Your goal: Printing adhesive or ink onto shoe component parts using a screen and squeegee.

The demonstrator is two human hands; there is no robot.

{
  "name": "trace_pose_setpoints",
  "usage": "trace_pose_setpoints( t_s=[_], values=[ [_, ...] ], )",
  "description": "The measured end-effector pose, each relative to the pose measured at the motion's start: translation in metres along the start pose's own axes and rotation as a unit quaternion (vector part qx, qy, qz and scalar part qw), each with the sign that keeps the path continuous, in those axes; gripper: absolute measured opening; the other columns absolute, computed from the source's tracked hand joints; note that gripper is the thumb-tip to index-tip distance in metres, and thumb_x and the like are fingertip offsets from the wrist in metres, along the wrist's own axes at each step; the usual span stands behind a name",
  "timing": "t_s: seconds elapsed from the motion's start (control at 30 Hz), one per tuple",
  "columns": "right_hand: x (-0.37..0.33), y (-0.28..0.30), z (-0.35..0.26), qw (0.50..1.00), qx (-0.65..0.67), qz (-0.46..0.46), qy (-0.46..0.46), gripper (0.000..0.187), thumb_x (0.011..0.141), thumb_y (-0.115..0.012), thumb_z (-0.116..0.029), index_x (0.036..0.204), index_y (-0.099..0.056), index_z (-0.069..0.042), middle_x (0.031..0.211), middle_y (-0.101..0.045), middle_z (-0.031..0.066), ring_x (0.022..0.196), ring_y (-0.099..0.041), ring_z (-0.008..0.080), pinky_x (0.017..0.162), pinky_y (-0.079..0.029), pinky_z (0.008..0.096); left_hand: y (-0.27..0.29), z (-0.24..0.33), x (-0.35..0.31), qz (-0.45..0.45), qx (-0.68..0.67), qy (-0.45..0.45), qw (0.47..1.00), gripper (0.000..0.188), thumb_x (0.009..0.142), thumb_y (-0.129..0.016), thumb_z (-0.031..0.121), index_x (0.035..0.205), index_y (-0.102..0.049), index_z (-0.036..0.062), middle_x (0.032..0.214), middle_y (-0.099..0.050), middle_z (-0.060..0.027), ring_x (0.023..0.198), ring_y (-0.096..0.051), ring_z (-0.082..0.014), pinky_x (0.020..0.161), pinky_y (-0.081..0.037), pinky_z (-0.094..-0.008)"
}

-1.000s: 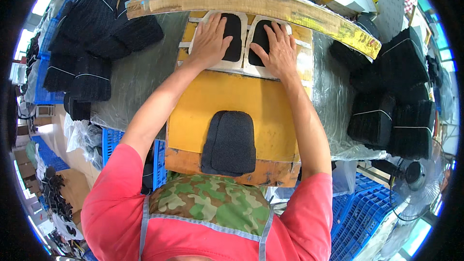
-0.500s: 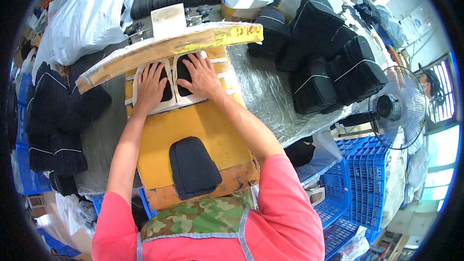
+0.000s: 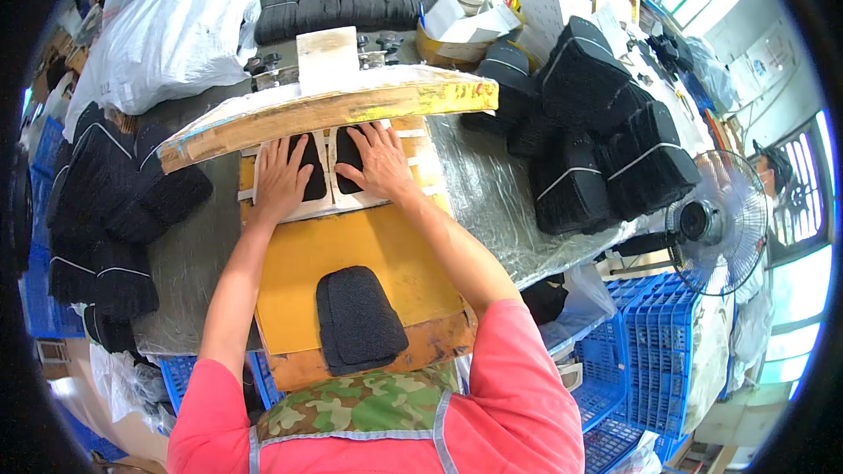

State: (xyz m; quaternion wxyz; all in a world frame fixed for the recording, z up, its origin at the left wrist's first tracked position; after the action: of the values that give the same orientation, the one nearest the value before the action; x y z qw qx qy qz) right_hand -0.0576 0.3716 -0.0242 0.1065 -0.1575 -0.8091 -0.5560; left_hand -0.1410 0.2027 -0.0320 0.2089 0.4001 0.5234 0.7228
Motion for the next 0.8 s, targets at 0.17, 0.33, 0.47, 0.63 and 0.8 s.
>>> trace_pose_setpoints(
  t_s=[0.17, 0.33, 0.47, 0.63, 0.8],
  values=[
    [-0.002, 0.005, -0.001, 1.000, -0.011, 0.009, 0.004, 0.072, 0.086, -0.064, -0.052, 0.142, -0.046, -0.009, 0.143, -0.045, 0.0141, 0.138, -0.035, 0.0321, 0.114, -0.024, 0.0501, -0.001, 0.005, 0.004, -0.033, -0.020, 0.015, 0.999, 0.058, 0.100, -0.047, 0.034, 0.151, -0.032, 0.0102, 0.155, -0.027, -0.0221, 0.145, -0.022, -0.0396, 0.117, -0.016, -0.0526],
    [-0.006, 0.004, 0.000, 1.000, -0.016, -0.005, -0.004, 0.069, 0.088, -0.063, -0.050, 0.139, -0.048, -0.007, 0.147, -0.043, 0.0155, 0.140, -0.033, 0.0343, 0.114, -0.023, 0.0502, -0.009, 0.006, 0.001, -0.023, -0.039, 0.032, 0.998, 0.058, 0.100, -0.045, 0.038, 0.148, -0.036, 0.0056, 0.148, -0.035, -0.0290, 0.142, -0.026, -0.0423, 0.118, -0.014, -0.0533],
    [-0.005, 0.004, -0.006, 1.000, -0.004, -0.019, 0.003, 0.070, 0.088, -0.064, -0.049, 0.140, -0.047, -0.006, 0.148, -0.042, 0.0165, 0.141, -0.032, 0.0345, 0.114, -0.024, 0.0499, -0.010, 0.007, -0.004, 0.004, -0.027, 0.044, 0.999, 0.062, 0.099, -0.045, 0.041, 0.148, -0.036, 0.0031, 0.149, -0.032, -0.0312, 0.141, -0.025, -0.0438, 0.117, -0.013, -0.0538],
    [-0.003, 0.000, 0.014, 0.997, -0.002, 0.067, 0.027, 0.057, 0.087, -0.067, -0.039, 0.131, -0.056, -0.004, 0.141, -0.049, 0.0171, 0.134, -0.042, 0.0352, 0.108, -0.033, 0.0514, -0.003, 0.012, 0.004, 0.034, -0.041, 0.001, 0.999, 0.060, 0.096, -0.054, 0.036, 0.147, -0.039, 0.0080, 0.153, -0.029, -0.0246, 0.141, -0.026, -0.0435, 0.115, -0.018, -0.0557],
    [0.001, 0.001, 0.018, 0.996, 0.026, 0.077, 0.033, 0.043, 0.091, -0.063, -0.023, 0.129, -0.057, -0.003, 0.140, -0.052, 0.0152, 0.133, -0.044, 0.0341, 0.108, -0.033, 0.0477, -0.008, 0.021, -0.002, -0.081, -0.075, -0.039, 0.993, 0.066, 0.098, -0.047, 0.044, 0.151, -0.032, 0.0085, 0.161, -0.016, -0.0190, 0.150, -0.009, -0.0363, 0.119, -0.008, -0.0552]
  ],
)
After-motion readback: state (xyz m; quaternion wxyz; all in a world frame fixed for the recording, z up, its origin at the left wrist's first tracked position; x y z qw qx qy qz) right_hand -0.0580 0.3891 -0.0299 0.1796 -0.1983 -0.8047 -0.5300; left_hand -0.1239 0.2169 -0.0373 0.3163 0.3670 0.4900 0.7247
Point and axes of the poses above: each hand's wrist, its own x-axis towards the middle knuckle, its own y-axis out of the back of the hand, z = x × y, the point moved 7 cm from there along x, towards the middle knuckle
